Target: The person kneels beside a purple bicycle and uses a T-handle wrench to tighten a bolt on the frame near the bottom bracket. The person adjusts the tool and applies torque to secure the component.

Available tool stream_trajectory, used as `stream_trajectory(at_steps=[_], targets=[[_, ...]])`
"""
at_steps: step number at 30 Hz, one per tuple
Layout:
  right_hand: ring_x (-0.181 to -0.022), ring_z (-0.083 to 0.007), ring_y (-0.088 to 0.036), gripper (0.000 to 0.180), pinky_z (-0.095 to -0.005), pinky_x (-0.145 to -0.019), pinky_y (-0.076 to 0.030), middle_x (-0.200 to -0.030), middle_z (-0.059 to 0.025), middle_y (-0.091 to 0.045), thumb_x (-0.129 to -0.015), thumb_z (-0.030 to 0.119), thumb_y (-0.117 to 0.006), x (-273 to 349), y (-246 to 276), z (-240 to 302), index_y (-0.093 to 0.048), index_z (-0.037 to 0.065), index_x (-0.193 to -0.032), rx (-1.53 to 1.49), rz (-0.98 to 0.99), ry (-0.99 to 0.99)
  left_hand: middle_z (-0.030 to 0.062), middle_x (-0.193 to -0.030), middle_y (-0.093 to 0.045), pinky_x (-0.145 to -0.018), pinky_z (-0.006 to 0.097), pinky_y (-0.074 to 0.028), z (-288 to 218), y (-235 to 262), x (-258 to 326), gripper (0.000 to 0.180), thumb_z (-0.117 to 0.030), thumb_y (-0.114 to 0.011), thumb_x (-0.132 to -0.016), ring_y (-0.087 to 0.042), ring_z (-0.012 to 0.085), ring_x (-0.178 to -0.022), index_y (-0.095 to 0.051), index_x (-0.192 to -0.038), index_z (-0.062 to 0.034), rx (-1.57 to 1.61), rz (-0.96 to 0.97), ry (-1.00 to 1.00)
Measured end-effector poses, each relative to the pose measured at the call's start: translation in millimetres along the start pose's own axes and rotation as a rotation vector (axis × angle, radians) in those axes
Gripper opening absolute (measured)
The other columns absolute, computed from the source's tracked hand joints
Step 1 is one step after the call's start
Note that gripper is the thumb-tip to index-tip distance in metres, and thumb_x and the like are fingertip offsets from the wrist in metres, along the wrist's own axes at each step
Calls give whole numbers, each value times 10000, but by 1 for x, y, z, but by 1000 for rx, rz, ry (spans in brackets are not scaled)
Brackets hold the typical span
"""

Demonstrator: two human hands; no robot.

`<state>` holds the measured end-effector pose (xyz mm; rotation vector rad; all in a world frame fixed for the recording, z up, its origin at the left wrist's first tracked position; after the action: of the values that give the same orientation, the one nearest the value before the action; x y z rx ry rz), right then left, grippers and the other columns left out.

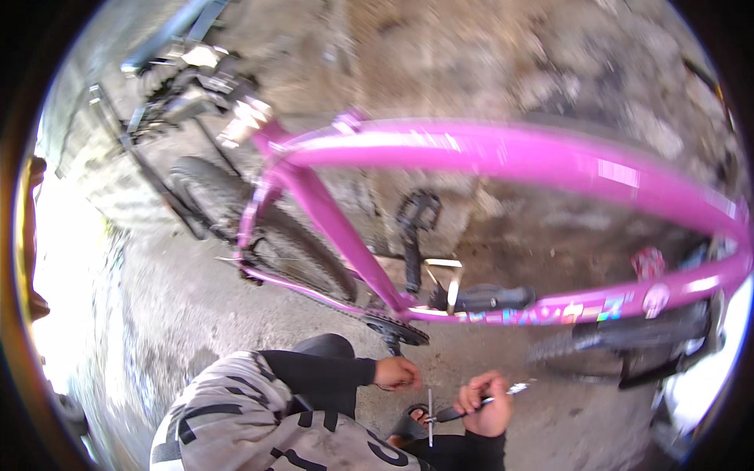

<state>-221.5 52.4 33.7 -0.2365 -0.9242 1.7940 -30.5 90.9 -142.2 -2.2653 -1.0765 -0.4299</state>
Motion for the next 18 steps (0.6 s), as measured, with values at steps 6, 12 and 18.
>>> stream_trajectory(at_steps=[6, 12, 18], targets=[[-409, -143, -396, 235, -307, -420, -353, -489, -30, -416, -891, 126, -501, 3, -53, -67, -504, 33, -675, 561, 9, -400, 7, -703, -535, -457, 236, -430, -88, -6, 213, 190, -257, -561, -877, -512, 75, -559, -621, -908, -79, 125, -444, 121], [-401, -153, -399, 277, -315, -405, -358, -474, -58, -415, -888, 203, -509, 64, -207, -2, -506, 11, -689, 265, 86, -262, -29, -616, -485, -479, 234, -420, -133, -91, 312, 180, -254, -551, -909, -473, 65, -528, -568, -853, -84, 228, -452, 90], [-415, -146, -361, 251, -328, -421, -350, -497, -33, -368, -865, 251, -546, 70, -438, 101, -500, 18, -785, -23, 381, -147, -13, -584, -470, -448, 253, -332, -258, -171, 424, 451, -488, -450, -943, -436, 87, -495, -551, -814, -68, 761, -488, -284]])
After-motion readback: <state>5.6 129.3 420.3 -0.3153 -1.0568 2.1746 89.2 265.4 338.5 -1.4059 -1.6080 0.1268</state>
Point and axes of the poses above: each hand's wrist, its own x-axis away from the middle knuckle, its own y-axis out of the back of the hand, z = x × y, the point moved 3 cm from there along -x, towards the middle knuckle
